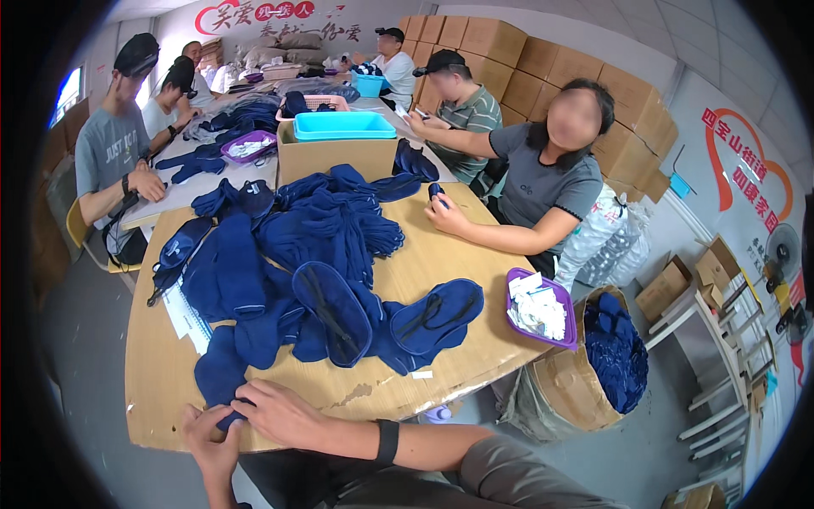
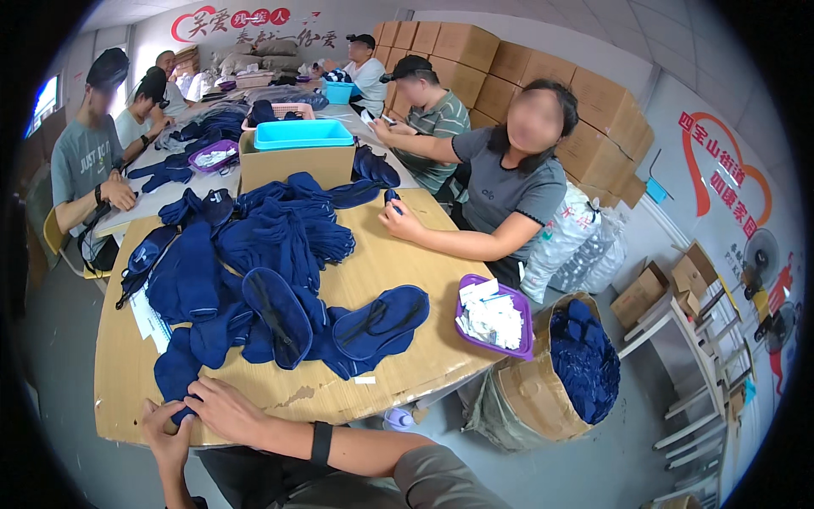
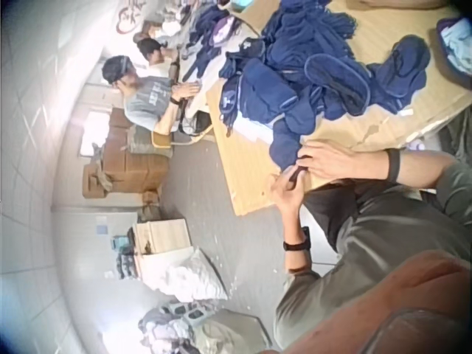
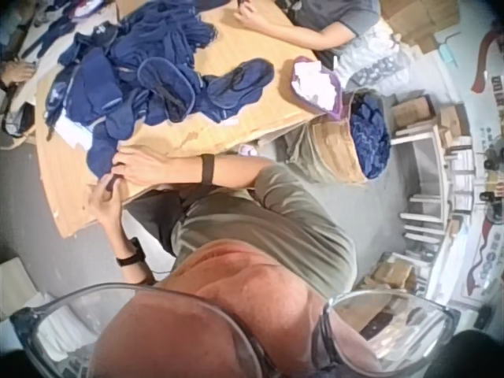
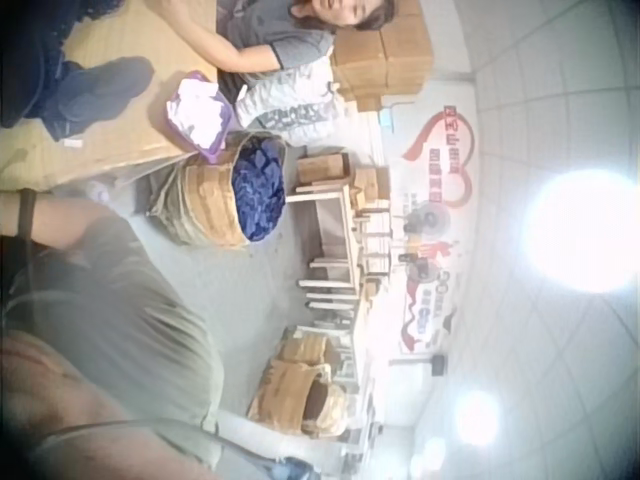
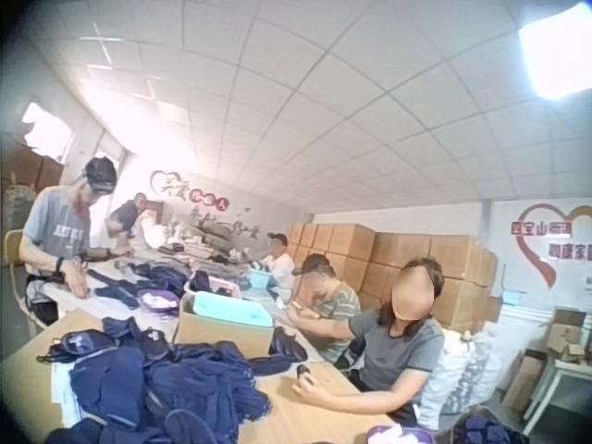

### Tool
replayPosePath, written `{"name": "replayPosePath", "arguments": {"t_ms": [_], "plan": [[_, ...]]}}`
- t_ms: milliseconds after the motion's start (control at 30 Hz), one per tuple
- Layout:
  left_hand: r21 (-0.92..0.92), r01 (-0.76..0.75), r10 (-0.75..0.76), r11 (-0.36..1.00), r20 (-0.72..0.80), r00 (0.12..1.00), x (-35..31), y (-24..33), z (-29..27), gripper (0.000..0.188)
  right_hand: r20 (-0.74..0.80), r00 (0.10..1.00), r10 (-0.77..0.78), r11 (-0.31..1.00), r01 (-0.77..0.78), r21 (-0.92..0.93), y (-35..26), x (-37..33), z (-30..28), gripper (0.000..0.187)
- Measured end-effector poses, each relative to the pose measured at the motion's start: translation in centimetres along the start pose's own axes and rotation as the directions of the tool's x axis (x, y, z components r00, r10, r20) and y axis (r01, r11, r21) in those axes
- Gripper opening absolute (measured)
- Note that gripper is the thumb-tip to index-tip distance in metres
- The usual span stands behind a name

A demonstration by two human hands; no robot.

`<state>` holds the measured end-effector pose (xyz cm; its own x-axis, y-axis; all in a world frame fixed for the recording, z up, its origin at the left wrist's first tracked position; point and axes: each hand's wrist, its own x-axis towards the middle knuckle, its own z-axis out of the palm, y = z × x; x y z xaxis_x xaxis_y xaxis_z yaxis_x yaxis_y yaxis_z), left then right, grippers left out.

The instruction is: Folding blue fabric shoe components and applying adhesive labels in a manufacturing environment.

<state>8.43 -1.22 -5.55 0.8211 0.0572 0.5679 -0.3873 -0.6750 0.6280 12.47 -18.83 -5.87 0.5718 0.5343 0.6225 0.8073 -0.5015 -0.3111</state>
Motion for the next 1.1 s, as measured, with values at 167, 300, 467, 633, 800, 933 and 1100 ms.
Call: {"name": "replayPosePath", "arguments": {"t_ms": [167,300,467,633,800,933,1100], "plan": [[-0.039,0.079,-0.079,0.996,-0.012,0.997,-0.3,-0.3,-0.1,0.029,0.25,0.967,-0.056,0.994,0.076,-0.074,0.7,0.3,0.5,0.024],[-0.027,0.129,-0.129,0.991,-0.005,0.992,-1.3,-0.7,-0.4,0.028,0.209,0.977,0.029,0.996,-0.044,0.072,0.2,-0.5,-0.2,0.03],[-0.07,0.165,-0.164,0.984,0.018,0.986,-1.5,0.0,-0.7,0.024,0.128,0.992,0.016,0.999,-0.02,0.029,0.0,-1.2,0.2,0.032],[-0.143,0.175,-0.171,0.974,0.038,0.984,-1.3,0.4,-0.6,0.028,0.107,0.994,-0.004,0.987,-0.014,0.162,0.2,-0.8,-1.5,0.027],[-0.166,0.154,-0.143,0.974,0.077,0.987,-1.5,0.6,-1.4,0.029,0.12,0.993,0.008,0.969,-0.037,0.245,-0.5,-1.2,-2.0,0.028],[-0.066,0.095,-0.091,0.993,0.069,0.993,-2.4,-0.2,-2.4,0.025,0.233,0.971,-0.059,0.982,0.014,0.19,-1.0,-1.2,-0.7,0.029],[-0.053,0.029,-0.024,0.998,0.105,0.994,0.7,0.6,-0.8,0.021,0.09,0.996,-0.011,0.996,0.003,0.084,0.5,-0.8,-2.9,0.028]]}}
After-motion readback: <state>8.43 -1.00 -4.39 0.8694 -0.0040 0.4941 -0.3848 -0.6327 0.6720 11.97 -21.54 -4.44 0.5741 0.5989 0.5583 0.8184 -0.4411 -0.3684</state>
